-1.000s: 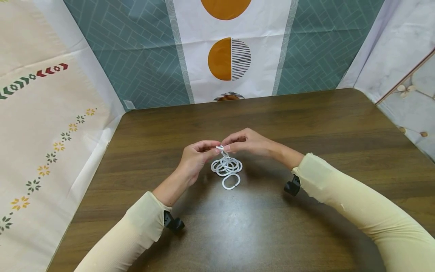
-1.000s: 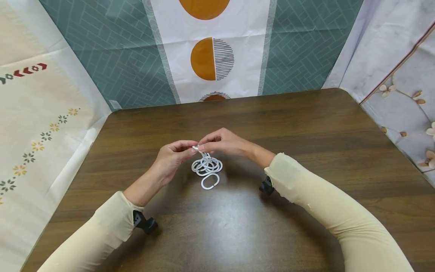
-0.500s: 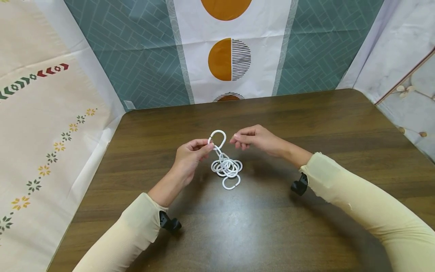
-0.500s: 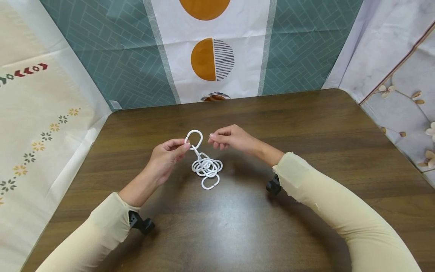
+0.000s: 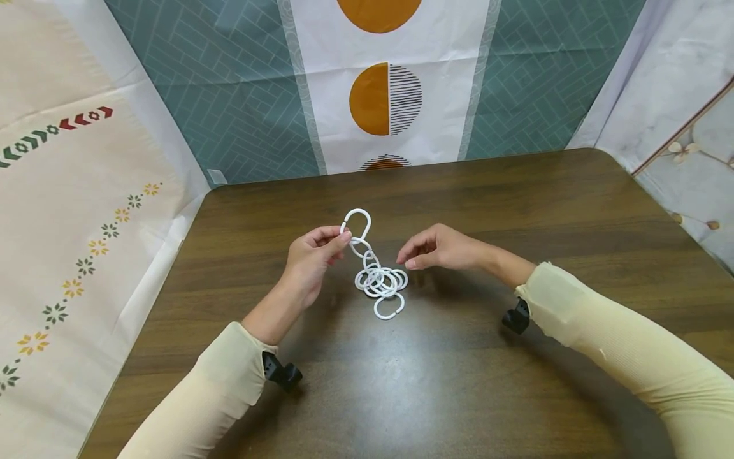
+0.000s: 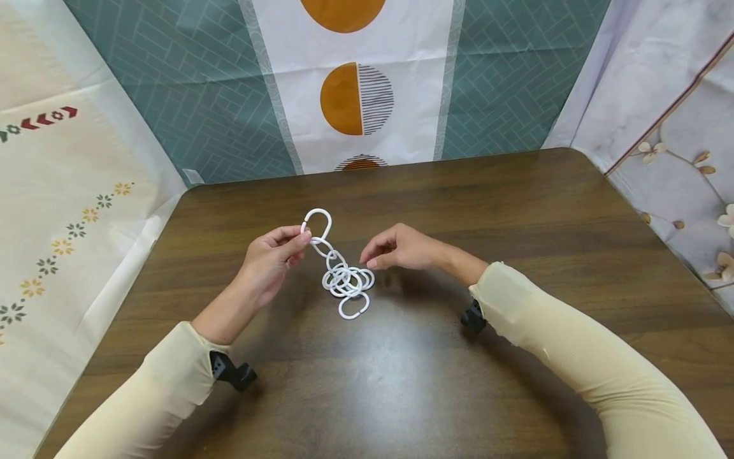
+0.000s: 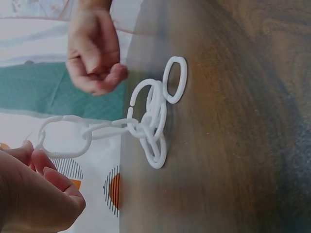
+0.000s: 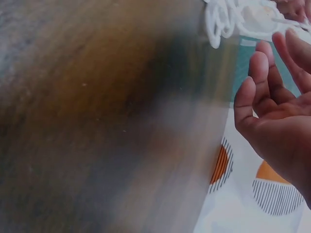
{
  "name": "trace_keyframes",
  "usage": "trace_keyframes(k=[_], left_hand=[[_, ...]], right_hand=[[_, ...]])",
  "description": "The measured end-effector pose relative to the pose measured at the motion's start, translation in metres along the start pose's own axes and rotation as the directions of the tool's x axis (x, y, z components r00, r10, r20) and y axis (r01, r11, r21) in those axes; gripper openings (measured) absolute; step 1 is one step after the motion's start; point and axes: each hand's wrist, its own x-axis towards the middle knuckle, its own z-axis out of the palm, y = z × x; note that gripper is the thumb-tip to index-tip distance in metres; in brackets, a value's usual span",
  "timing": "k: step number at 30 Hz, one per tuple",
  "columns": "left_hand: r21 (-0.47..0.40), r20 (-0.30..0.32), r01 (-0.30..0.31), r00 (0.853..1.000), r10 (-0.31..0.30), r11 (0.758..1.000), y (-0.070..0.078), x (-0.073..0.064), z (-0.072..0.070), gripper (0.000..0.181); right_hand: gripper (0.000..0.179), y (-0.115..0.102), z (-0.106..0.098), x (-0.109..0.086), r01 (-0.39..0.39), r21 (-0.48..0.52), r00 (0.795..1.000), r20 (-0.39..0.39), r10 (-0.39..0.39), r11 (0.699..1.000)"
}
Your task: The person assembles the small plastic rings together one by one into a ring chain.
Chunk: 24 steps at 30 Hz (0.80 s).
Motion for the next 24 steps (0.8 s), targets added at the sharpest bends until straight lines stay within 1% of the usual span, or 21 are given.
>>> trace_keyframes(k=[3,6,8,10,13,19,22,24], left_hand=[[0.007,0.002,0.0,1.0,0.0,1.0,0.002,0.001,-0.001,0.016],[0.003,0.008,0.005,1.0,-0.005,1.0,0.003,0.002,-0.001,0.017],[0.001,0.008,0.006,1.0,-0.006,1.0,0.003,0.003,-0.001,0.016],[-0.001,0.006,0.01,1.0,-0.01,1.0,0.002,0.004,-0.001,0.016],[-0.009,0.004,0.016,1.0,-0.016,1.0,0.002,0.004,0.0,0.014],[-0.03,0.01,0.024,1.0,-0.023,0.999,-0.001,0.003,0.001,0.011],[-0.039,0.013,0.026,1.0,-0.026,0.999,-0.002,0.004,0.001,0.009],[-0.044,0.016,0.025,1.0,-0.024,0.999,-0.002,0.004,0.001,0.008]], right_hand=[[0.02,0.003,0.007,0.001,0.019,-0.03,0.996,0.089,-0.016,0.999],[0.021,0.003,0.017,0.002,0.037,-0.055,0.984,0.177,-0.026,0.998],[0.024,0.003,0.023,0.004,0.053,-0.087,0.976,0.217,-0.033,0.995],[0.029,0.003,0.029,0.005,0.08,-0.13,0.97,0.241,-0.047,0.988],[0.036,0.004,0.036,0.008,0.115,-0.21,0.968,0.243,-0.062,0.971],[0.046,0.005,0.047,0.01,0.151,-0.366,0.972,0.226,-0.069,0.918],[0.047,0.005,0.05,0.011,0.161,-0.417,0.974,0.216,-0.074,0.895],[0.046,0.006,0.051,0.011,0.166,-0.436,0.975,0.206,-0.081,0.885]])
